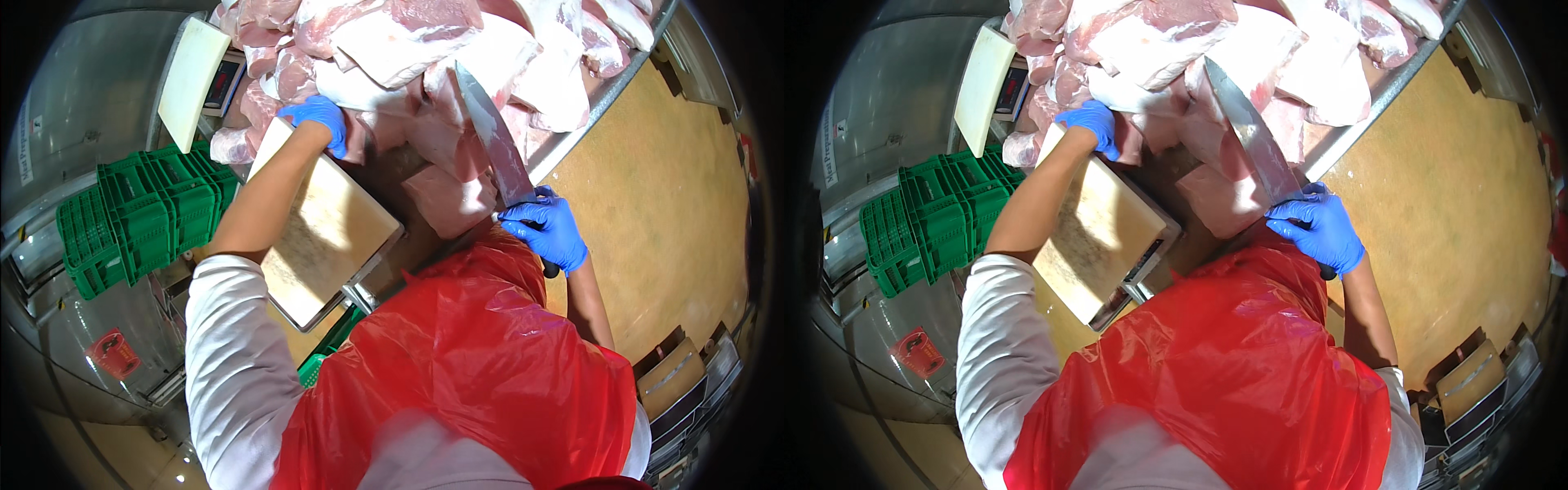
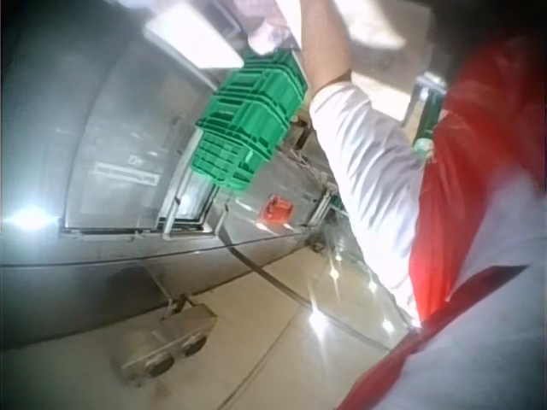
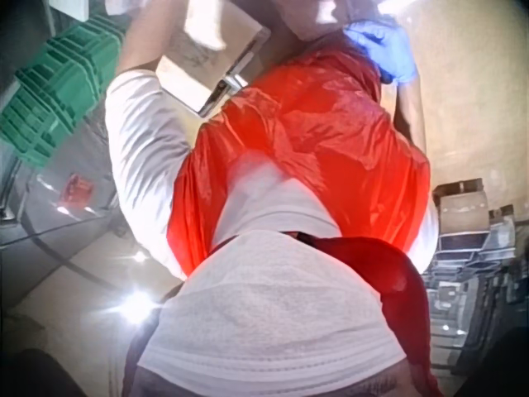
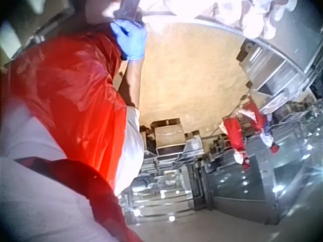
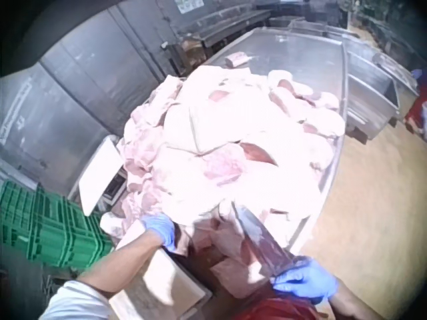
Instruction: The person cuts large pieces of pork belly into smaller portions using a knife on a cutting board. They repeatedly pick up pieces, slice them, and place the cut portions into a metal tray and green baskets. The person also uses a digital scale to weigh portions during the process.
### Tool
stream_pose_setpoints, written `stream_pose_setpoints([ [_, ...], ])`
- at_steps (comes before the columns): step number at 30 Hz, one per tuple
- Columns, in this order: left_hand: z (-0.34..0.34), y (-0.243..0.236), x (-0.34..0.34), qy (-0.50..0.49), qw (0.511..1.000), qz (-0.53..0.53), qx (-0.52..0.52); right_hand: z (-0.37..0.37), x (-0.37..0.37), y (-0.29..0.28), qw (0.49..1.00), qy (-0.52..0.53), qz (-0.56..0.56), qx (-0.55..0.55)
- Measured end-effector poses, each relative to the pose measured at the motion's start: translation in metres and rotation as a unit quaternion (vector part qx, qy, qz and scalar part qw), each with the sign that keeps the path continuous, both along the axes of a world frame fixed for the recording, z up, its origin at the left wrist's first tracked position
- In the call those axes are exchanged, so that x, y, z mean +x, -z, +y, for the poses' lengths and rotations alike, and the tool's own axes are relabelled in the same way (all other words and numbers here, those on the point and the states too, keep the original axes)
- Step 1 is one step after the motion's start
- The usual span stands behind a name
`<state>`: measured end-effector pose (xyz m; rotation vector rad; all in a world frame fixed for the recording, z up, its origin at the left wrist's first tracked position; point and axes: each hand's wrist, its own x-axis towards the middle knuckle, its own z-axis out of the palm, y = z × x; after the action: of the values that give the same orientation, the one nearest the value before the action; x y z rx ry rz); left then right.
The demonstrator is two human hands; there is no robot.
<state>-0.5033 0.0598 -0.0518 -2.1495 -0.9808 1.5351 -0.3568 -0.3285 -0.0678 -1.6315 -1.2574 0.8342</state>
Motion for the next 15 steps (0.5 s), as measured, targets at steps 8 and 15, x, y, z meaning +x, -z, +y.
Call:
stream_pose_setpoints([
  [8,0.020,-0.002,0.010,-0.029,0.992,-0.118,0.011,-0.026,0.003,0.001,1.000,-0.002,-0.010,0.024],
  [15,0.041,0.074,-0.005,-0.210,0.911,-0.331,0.126,-0.048,0.000,0.001,0.999,-0.007,-0.015,0.043],
])
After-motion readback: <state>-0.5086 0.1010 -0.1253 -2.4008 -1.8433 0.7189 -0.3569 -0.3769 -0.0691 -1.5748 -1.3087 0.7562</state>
